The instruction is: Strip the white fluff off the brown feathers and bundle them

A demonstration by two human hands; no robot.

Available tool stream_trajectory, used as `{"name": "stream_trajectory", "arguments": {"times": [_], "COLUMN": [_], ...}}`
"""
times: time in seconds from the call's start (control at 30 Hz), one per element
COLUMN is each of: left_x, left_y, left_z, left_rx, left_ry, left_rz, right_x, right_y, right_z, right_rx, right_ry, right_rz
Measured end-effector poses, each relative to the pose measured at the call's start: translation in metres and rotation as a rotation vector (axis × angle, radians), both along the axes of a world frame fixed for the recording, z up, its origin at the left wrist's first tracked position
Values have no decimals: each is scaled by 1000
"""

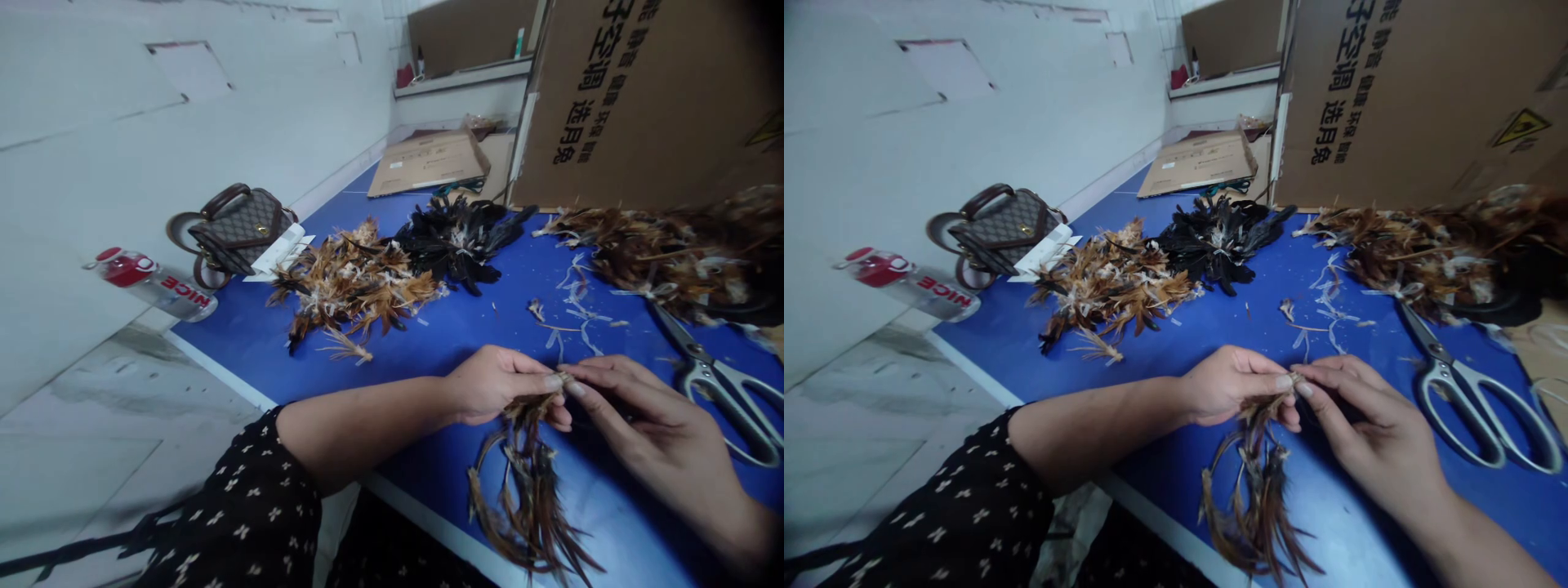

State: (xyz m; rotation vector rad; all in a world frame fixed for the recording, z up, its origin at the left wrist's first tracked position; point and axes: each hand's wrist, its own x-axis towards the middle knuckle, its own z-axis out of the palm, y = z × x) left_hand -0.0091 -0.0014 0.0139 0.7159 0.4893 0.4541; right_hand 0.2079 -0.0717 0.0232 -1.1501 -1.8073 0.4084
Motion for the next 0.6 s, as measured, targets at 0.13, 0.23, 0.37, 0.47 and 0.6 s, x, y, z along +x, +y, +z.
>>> {"name": "stream_trajectory", "arguments": {"times": [0.13, 0.23, 0.37, 0.47, 0.6], "left_x": [0, 0, -1, -1, 1], "left_y": [-1, -2, 0, 0, -1], "left_z": [3, 1, -4, -4, 5], "left_rx": [-21, -8, 26, 21, -31], "left_ry": [41, 65, 65, 51, 69], "left_rz": [-20, -30, -1, 20, 39], "right_x": [-2, -4, -5, -5, -4], "right_y": [1, 0, -2, -2, -1], "right_z": [-1, -1, 0, 0, -3], "right_rx": [16, 33, 39, 43, 29], "right_ry": [-6, -3, -30, -40, -28], "right_rz": [-32, -31, -47, -10, 54]}}
